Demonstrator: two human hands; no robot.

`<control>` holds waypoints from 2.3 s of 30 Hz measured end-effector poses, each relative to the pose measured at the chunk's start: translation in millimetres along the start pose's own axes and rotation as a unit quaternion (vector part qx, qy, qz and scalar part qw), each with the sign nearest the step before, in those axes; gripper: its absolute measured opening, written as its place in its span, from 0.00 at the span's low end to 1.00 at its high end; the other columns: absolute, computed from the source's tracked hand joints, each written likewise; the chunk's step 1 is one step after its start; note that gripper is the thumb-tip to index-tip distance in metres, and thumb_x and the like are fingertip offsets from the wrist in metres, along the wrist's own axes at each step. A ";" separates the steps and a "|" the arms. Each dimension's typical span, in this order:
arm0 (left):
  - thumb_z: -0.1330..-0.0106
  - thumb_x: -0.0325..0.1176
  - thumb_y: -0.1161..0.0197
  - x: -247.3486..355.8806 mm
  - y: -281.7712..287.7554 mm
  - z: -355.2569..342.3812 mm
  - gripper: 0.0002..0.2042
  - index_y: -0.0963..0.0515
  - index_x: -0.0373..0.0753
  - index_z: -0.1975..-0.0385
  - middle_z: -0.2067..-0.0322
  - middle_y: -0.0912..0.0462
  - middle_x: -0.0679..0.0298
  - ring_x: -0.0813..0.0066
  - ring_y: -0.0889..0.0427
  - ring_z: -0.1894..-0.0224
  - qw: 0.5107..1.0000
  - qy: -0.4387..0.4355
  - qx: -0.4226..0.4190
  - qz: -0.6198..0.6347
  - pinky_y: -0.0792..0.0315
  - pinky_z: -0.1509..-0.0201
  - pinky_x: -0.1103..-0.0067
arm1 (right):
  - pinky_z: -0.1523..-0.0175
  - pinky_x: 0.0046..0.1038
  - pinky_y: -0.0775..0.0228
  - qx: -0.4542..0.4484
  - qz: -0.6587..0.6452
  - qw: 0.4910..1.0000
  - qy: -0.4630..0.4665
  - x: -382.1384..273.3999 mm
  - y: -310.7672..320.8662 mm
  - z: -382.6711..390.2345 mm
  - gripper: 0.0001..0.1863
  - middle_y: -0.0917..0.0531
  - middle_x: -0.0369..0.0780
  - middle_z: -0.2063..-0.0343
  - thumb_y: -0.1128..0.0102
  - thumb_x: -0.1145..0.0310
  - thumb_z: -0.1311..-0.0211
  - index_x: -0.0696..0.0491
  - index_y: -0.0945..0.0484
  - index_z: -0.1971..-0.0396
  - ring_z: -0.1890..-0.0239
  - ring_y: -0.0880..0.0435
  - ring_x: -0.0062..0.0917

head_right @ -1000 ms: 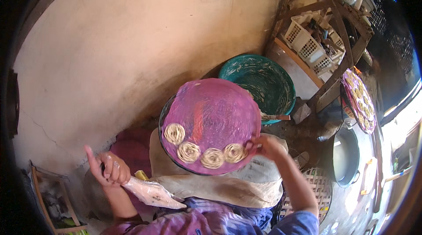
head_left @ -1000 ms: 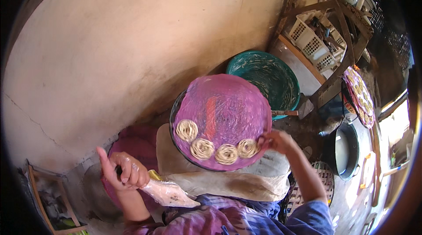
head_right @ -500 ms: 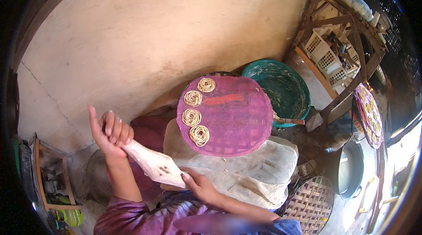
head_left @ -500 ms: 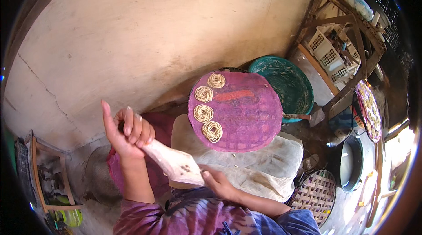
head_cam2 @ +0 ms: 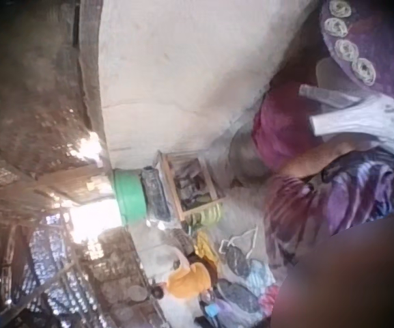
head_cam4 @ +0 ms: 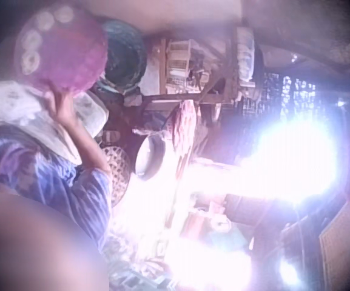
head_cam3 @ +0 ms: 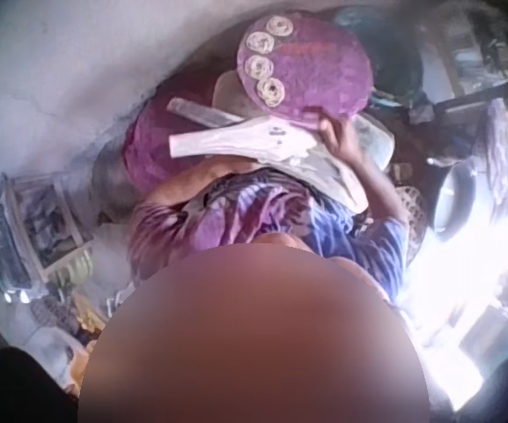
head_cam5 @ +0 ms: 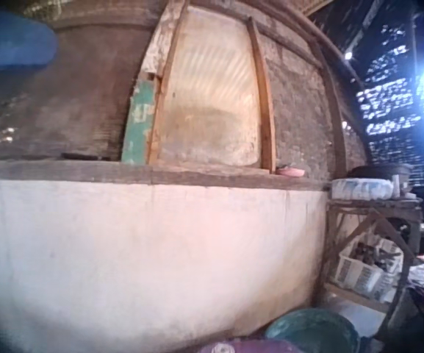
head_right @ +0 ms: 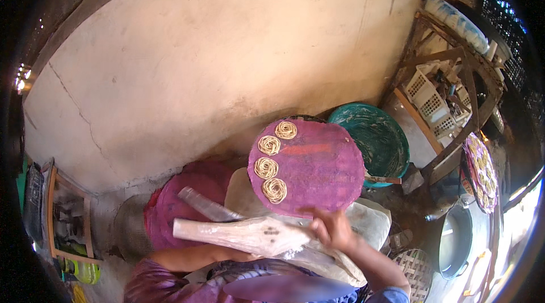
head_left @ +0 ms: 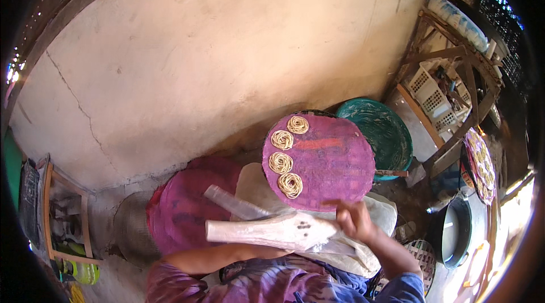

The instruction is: The person uses a handheld extruder to press dough into spiral-shaped noodles onto a purple tray. They repeatedly load dough into the extruder, squeeze it to form noodles, and arrange the spirals on the tray.

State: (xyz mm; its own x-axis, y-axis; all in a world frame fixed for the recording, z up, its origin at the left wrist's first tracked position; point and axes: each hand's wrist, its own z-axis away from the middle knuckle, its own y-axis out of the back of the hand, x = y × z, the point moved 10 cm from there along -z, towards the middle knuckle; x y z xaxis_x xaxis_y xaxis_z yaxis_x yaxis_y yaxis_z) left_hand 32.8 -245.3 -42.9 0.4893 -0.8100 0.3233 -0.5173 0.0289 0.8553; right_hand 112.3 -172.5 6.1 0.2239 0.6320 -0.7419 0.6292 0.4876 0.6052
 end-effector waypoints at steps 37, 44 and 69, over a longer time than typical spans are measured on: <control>0.29 0.42 0.42 -192.4 121.8 -161.7 0.18 0.28 0.41 0.45 0.58 0.23 0.64 0.68 0.22 0.52 0.567 0.142 0.523 0.620 0.29 0.43 0.68 | 0.48 0.43 0.28 0.571 -0.636 0.517 0.045 193.8 195.4 -35.8 0.22 0.25 0.42 0.67 0.55 0.47 0.26 0.52 0.35 0.51 0.63 0.22 0.34; 0.31 0.35 0.48 -143.4 281.8 -125.7 0.08 0.39 0.44 0.70 0.71 0.42 0.70 0.80 0.40 0.69 0.713 -0.049 0.537 0.447 0.41 0.60 0.76 | 0.52 0.45 0.24 0.008 0.423 0.725 -0.544 301.1 211.2 69.3 0.19 0.17 0.44 0.50 0.47 0.53 0.34 0.50 0.15 0.56 0.49 0.17 0.37; 0.37 0.32 0.43 -76.5 -37.2 -71.2 0.07 0.28 0.40 0.62 0.67 0.29 0.66 0.76 0.31 0.66 0.834 0.338 0.213 0.381 0.33 0.60 0.76 | 0.63 0.35 0.22 -0.104 0.518 0.676 -0.514 415.0 198.8 86.1 0.12 0.18 0.41 0.55 0.40 0.66 0.40 0.48 0.14 0.59 0.56 0.14 0.33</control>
State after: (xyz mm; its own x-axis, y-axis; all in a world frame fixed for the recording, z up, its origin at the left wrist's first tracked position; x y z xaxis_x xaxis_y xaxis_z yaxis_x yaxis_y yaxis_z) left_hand 64.6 -142.7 -70.6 0.1145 -0.1335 0.9844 -0.9908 0.0568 0.1230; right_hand 394.4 134.7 -206.4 0.9300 -0.0012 0.3676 -0.3561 0.2458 0.9015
